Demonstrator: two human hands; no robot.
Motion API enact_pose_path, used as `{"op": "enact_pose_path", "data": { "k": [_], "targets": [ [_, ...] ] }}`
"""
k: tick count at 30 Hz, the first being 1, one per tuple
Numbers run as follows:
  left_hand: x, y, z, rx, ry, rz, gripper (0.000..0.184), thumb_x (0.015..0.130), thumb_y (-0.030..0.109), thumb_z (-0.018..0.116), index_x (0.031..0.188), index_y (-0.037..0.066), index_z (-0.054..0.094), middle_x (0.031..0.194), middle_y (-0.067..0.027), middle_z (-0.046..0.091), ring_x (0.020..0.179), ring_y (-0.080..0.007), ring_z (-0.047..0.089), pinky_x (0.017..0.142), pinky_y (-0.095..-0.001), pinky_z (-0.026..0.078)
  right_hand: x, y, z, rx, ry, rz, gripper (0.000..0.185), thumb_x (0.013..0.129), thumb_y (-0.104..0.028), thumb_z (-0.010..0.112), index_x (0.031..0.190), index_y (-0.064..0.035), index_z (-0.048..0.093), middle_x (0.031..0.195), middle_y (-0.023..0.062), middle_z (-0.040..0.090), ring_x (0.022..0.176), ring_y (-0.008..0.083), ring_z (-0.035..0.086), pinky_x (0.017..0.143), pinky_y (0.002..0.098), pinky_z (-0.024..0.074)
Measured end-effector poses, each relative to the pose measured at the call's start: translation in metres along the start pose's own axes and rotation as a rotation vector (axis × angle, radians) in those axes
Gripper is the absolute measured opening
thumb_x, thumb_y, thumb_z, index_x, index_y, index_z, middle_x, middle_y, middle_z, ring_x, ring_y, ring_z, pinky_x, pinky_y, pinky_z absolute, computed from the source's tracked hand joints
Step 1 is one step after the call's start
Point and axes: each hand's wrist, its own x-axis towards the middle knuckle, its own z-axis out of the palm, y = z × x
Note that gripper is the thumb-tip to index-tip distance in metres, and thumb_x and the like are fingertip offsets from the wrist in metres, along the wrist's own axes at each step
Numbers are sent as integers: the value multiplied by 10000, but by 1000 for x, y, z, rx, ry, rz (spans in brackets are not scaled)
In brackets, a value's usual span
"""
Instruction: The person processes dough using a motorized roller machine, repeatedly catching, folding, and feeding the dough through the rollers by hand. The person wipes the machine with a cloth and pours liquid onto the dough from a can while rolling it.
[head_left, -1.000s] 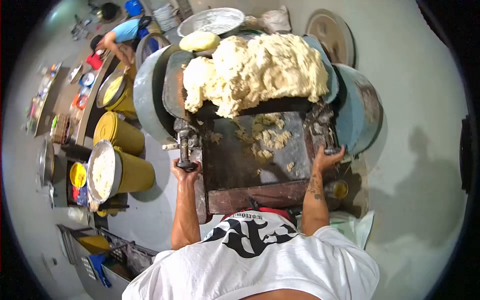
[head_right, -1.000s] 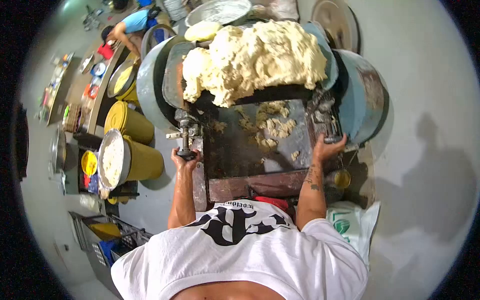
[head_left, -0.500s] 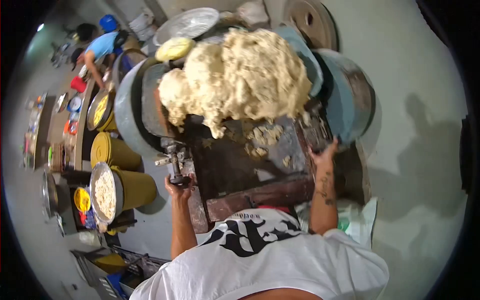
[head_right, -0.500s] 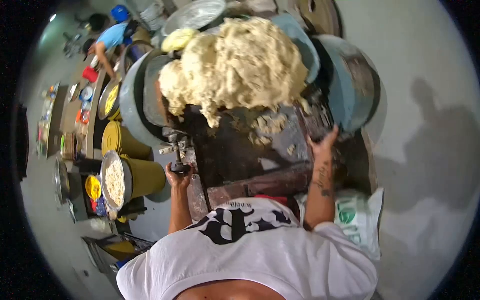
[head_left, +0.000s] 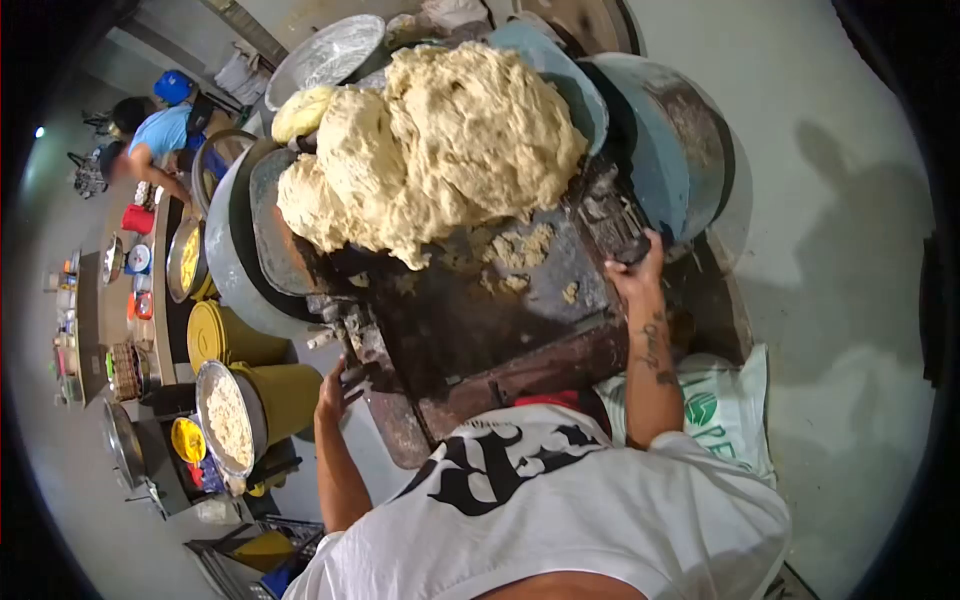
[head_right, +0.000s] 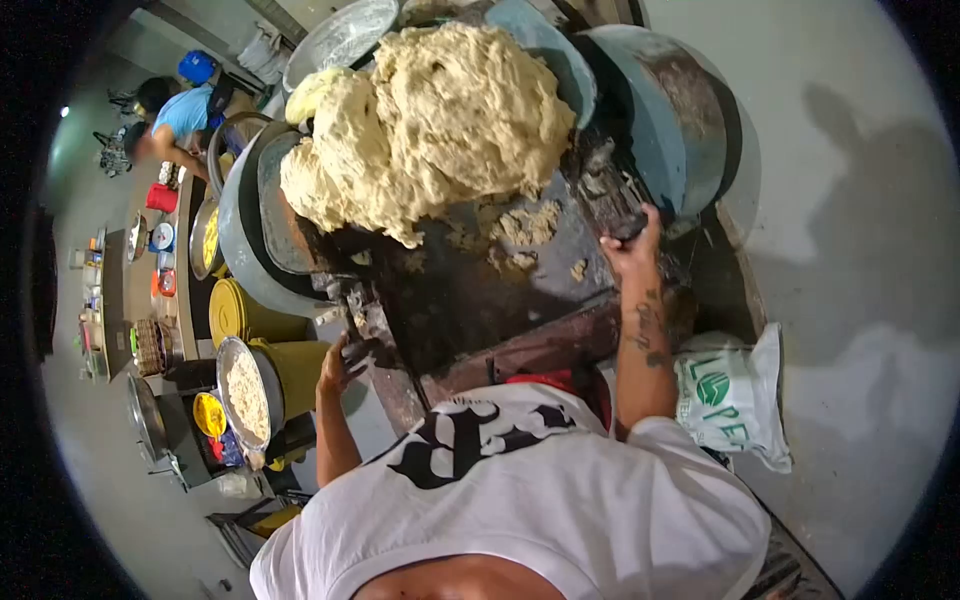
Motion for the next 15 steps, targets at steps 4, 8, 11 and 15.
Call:
{"op": "enact_pose_path", "data": {
  "k": [4, 8, 11, 15],
  "targets": [
    [35, 14, -40, 158, -349, -133, 621, 929, 494, 653, 1419, 131, 540, 1421, -81, 561, 1257, -268, 548, 1036, -478, 456, -46, 14, 41, -49, 263, -109, 1102, 796, -669, 730, 1541, -18, 242, 1518, 275, 301, 1263, 406, 518, 816, 467, 533],
    [36, 61, 3, 503, -656, 0, 505, 912, 433, 658, 1317, 131, 636, 1268, -53, 669, 1043, -197, 651, 863, -368, 531, -6, 52, -6, -1176, 352, -1164, 1123, 814, -449, 803, 1593, -45, 103, 1611, 258, 160, 1493, 425, 202, 1170, 516, 269],
    [73, 54, 4, 630, -570, -307, 396, 900, 385, 635, 1201, 140, 713, 1027, -32, 735, 775, -134, 680, 587, -299, 561, 17, 51, -20, -1190, 299, -1328, 893, 813, -171, 768, 1518, -57, 233, 1511, 223, 276, 1398, 398, 305, 1169, 504, 260],
    [72, 46, 11, 873, -458, -157, 304, 916, 402, 617, 1031, 149, 740, 724, -13, 652, 455, -138, 535, 389, -317, 433, 10, 51, -7, -990, 235, -1247, 697, 798, -139, 719, 1384, -128, 342, 1292, 178, 360, 1103, 317, 440, 930, 485, 451]
  ]
}}
